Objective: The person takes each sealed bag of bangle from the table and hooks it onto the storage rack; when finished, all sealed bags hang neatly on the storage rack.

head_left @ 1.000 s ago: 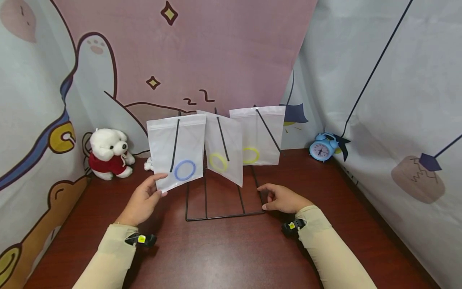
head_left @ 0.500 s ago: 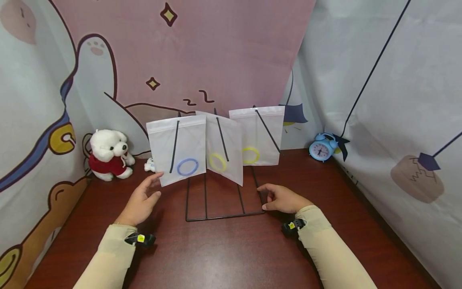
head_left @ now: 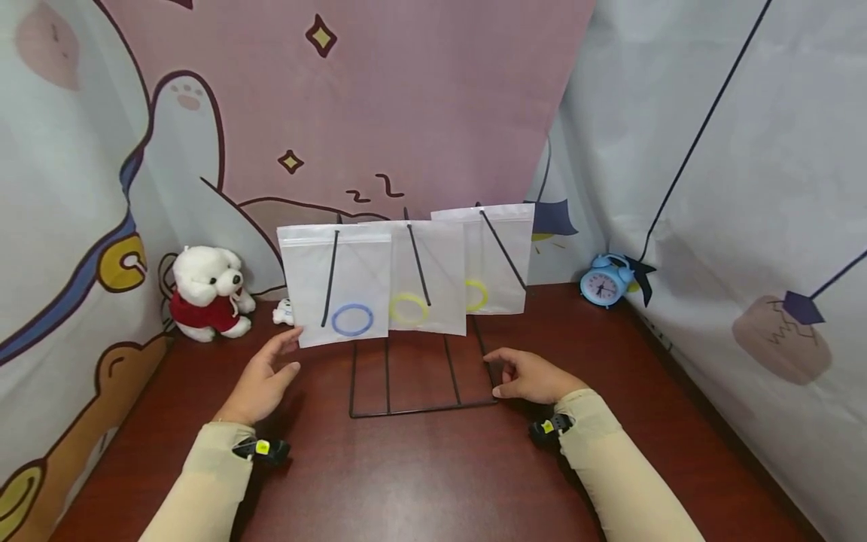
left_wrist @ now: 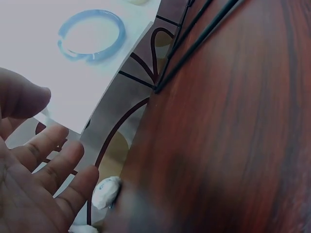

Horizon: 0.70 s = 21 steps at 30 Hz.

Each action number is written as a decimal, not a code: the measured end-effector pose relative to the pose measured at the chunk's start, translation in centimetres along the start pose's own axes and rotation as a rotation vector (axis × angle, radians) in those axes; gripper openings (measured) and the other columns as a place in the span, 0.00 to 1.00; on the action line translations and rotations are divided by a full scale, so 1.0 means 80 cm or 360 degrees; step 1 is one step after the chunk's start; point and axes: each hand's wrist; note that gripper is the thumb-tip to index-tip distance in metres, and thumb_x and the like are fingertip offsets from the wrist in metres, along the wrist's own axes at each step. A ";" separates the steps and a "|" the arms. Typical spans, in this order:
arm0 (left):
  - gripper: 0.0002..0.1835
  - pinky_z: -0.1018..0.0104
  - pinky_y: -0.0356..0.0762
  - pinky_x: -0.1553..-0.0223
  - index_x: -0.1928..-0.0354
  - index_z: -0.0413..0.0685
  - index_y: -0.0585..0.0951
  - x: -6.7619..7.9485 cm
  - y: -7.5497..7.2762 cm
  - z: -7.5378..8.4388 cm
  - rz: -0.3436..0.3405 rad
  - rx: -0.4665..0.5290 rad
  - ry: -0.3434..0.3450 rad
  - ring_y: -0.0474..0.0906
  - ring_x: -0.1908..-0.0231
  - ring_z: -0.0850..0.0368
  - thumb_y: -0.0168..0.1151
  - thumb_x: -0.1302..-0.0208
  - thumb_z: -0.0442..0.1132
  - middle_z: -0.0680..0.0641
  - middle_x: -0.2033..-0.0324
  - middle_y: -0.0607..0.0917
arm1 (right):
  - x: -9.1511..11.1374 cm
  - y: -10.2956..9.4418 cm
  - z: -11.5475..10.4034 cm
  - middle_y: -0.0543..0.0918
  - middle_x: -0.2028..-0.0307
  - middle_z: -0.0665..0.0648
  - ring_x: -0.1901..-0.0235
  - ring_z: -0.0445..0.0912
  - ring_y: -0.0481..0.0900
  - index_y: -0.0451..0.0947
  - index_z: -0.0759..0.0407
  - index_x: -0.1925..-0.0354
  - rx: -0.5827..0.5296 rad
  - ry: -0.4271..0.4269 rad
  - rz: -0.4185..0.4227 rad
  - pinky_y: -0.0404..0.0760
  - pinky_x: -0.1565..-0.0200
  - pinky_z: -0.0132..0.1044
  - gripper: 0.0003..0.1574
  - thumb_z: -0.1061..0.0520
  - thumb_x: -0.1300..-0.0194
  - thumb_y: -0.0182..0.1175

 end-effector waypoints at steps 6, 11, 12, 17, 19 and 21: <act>0.31 0.28 0.64 0.30 0.22 0.38 0.65 -0.004 -0.003 -0.004 0.0004 0.0040 -0.0035 0.66 0.27 0.32 0.56 0.26 0.24 0.32 0.26 0.70 | -0.002 -0.001 0.002 0.80 0.68 0.52 0.69 0.45 0.76 0.74 0.55 0.30 0.0000 0.0004 0.0010 0.76 0.68 0.36 0.38 0.53 0.34 0.75; 0.31 0.28 0.62 0.29 0.23 0.37 0.65 -0.008 -0.005 -0.008 0.0023 0.0057 -0.0062 0.65 0.27 0.31 0.55 0.25 0.24 0.31 0.26 0.69 | -0.002 0.000 0.001 0.80 0.68 0.52 0.69 0.44 0.76 0.74 0.56 0.30 -0.0025 0.0009 0.0017 0.76 0.68 0.36 0.38 0.51 0.34 0.75; 0.30 0.29 0.62 0.29 0.23 0.36 0.65 -0.008 -0.005 -0.008 0.0024 0.0055 -0.0070 0.65 0.27 0.31 0.56 0.25 0.25 0.30 0.26 0.69 | -0.002 0.000 0.001 0.80 0.68 0.53 0.69 0.45 0.76 0.74 0.57 0.30 -0.0034 0.0008 0.0019 0.76 0.68 0.36 0.38 0.50 0.34 0.74; 0.30 0.28 0.62 0.29 0.23 0.35 0.64 -0.007 -0.007 -0.009 0.0043 0.0063 -0.0085 0.64 0.27 0.30 0.56 0.24 0.27 0.29 0.26 0.68 | 0.000 0.002 0.000 0.80 0.68 0.53 0.68 0.45 0.76 0.74 0.58 0.31 -0.0057 0.0014 0.0034 0.76 0.68 0.36 0.38 0.49 0.33 0.74; 0.31 0.28 0.63 0.29 0.22 0.36 0.64 -0.006 -0.008 -0.008 0.0062 0.0054 -0.0093 0.64 0.27 0.30 0.57 0.24 0.28 0.30 0.25 0.67 | 0.002 0.001 -0.001 0.80 0.67 0.52 0.67 0.44 0.76 0.75 0.57 0.31 -0.0052 0.0026 0.0060 0.76 0.66 0.37 0.36 0.48 0.32 0.73; 0.31 0.28 0.63 0.29 0.22 0.37 0.63 -0.003 -0.010 -0.005 0.0074 0.0036 -0.0108 0.64 0.27 0.30 0.57 0.23 0.29 0.30 0.25 0.67 | 0.003 -0.001 0.000 0.80 0.66 0.52 0.67 0.44 0.77 0.76 0.57 0.32 -0.0040 0.0028 0.0105 0.77 0.65 0.38 0.35 0.47 0.31 0.72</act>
Point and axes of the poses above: each hand's wrist, its own x-axis away from the middle knuckle, its own y-axis out of the palm, z = x × y
